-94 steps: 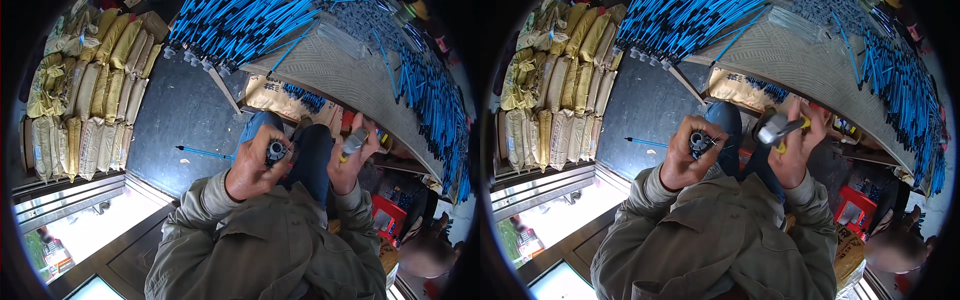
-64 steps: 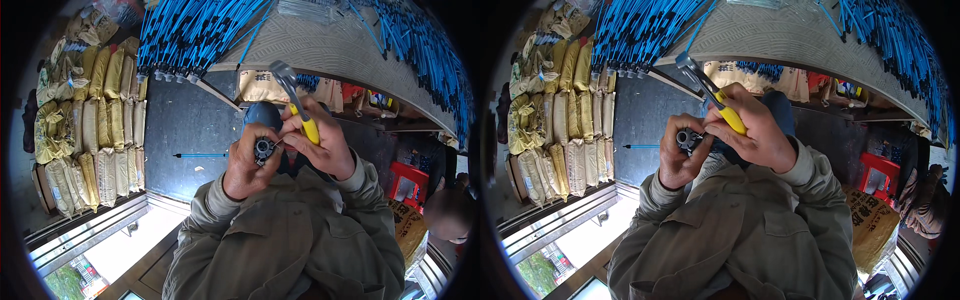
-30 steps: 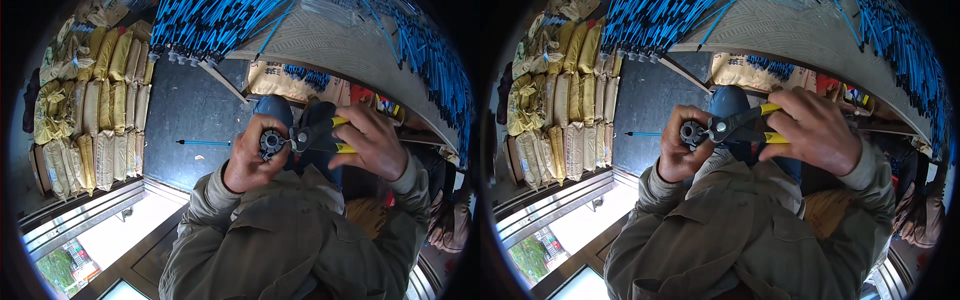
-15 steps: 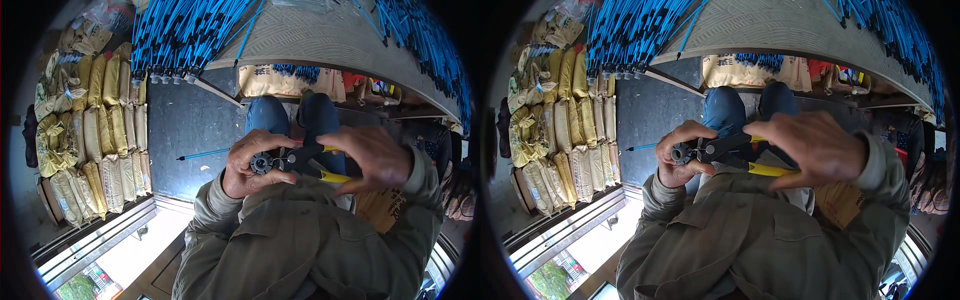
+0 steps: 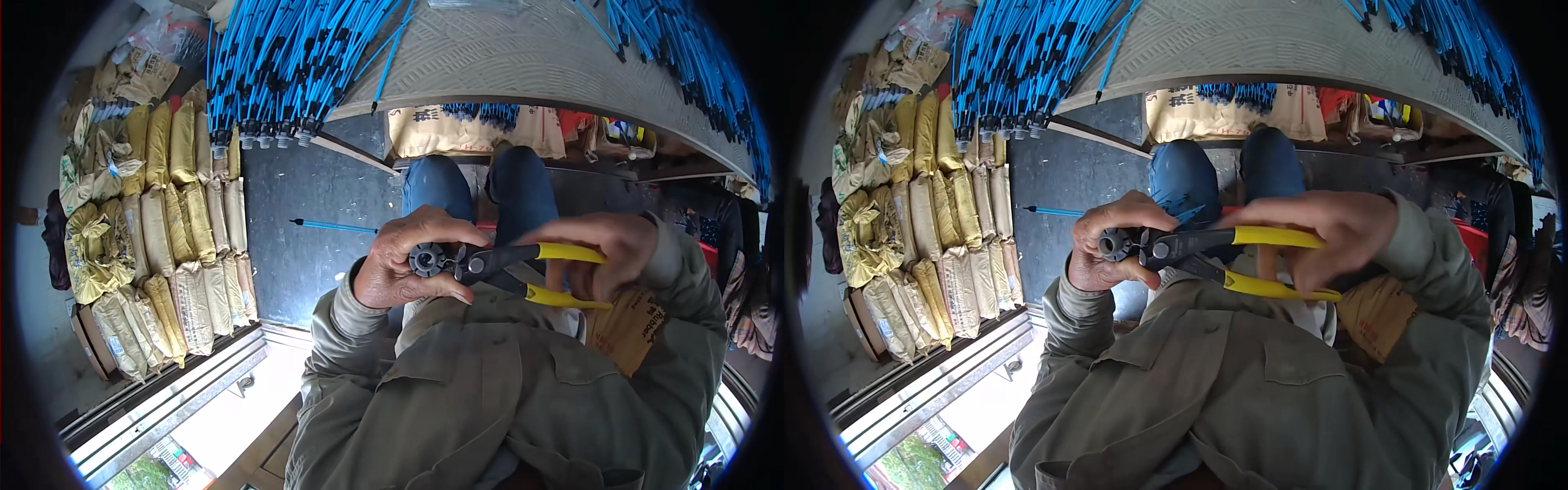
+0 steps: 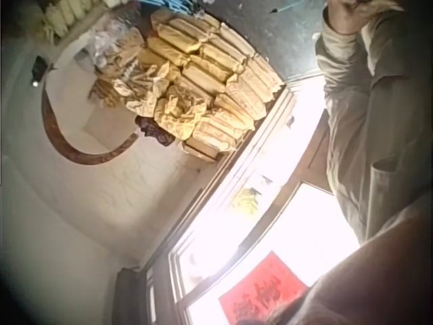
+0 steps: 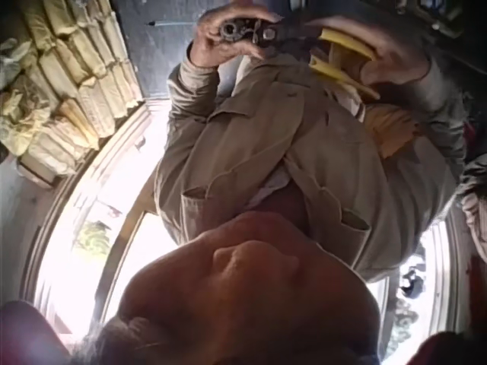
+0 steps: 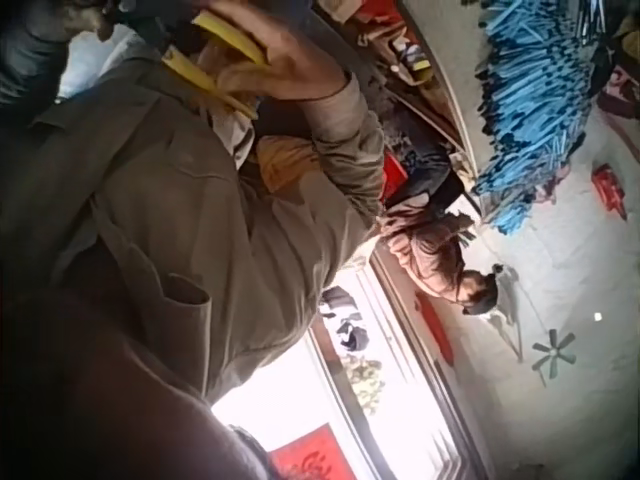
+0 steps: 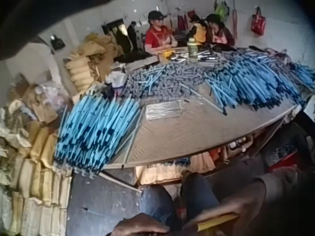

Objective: The person assembles plastic clips onto bundles of blue cables at a manufacturing workbench.

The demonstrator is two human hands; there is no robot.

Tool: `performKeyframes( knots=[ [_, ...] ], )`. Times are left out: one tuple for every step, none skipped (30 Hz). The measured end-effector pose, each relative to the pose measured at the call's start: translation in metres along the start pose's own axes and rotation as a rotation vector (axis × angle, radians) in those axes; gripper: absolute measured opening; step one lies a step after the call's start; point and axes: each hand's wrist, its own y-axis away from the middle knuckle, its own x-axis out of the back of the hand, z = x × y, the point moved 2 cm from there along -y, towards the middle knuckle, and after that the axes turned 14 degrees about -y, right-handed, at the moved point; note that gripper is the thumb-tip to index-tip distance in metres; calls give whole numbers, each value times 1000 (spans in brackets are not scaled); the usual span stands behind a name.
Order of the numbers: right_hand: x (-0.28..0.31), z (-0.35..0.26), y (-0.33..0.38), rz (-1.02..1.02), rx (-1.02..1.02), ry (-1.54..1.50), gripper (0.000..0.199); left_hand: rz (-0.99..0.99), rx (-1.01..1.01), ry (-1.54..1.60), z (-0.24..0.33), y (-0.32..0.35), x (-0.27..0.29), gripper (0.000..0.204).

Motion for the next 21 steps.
performKeyframes(
  knots=[
    [-2, -3, 0, 26, 48, 82, 45, 38, 22, -3, 0, 0, 0, 63],
    [-9, 1, 0, 24, 45, 88, 45, 77, 44, -1, 0, 1, -3, 62],
    [-16, 6, 0, 210, 154, 495, 43, 117, 65, 2, 0, 1, -4, 61],
    [-25, 10, 0, 395, 260, 902, 41, 124, 60, 7, 2, 1, -6, 61],
    [-30, 11, 1, 576, 368, 1310, 39, 127, 86, 3, 4, 1, -6, 60],
    [-30, 11, 0, 569, 362, 1317, 39, 130, 113, -1, 6, 1, -7, 60],
    [-30, 11, -1, 610, 328, 1338, 36, 134, 142, -7, 8, 0, -7, 60],
    [-30, 10, -3, 650, 295, 1358, 33, 142, 142, -5, 9, 0, -6, 60],
    [-29, 10, -5, 689, 263, 1377, 30, 128, 147, -6, 10, 0, -5, 59],
    [-29, 10, -9, 679, 264, 1380, 30, 115, 154, -8, 10, 0, -4, 59],
    [-28, 10, -13, 730, 305, 1456, 28, 102, 161, -11, 11, 1, -4, 59],
    [-27, 9, -19, 784, 349, 1531, 27, 111, 162, -13, 12, 2, -4, 59],
    [-27, 8, -22, 838, 394, 1605, 26, 142, 162, -7, 12, 3, -5, 57],
    [-27, 7, -25, 829, 400, 1607, 26, 174, 162, -2, 13, 4, -6, 54],
    [-28, 7, -28, 855, 406, 1613, 25, 205, 163, 3, 13, 4, -6, 51],
    [-29, 6, -29, 881, 412, 1618, 24, 213, 166, 1, 14, 5, -7, 51],
    [-31, 7, -31, 908, 416, 1622, 24, 228, 167, -1, 14, 5, -7, 52],
    [-31, 9, -31, 902, 419, 1621, 24, 242, 169, -3, 15, 6, -8, 53],
    [-32, 12, -31, 894, 425, 1619, 24, 255, 170, -5, 15, 7, -8, 54],
    [-32, 15, -31, 887, 430, 1617, 24, 258, 172, -5, 15, 8, -7, 54],
    [-32, 16, -31, 881, 433, 1615, 24, 246, 152, -26, 14, 8, -6, 55]
  ],
)
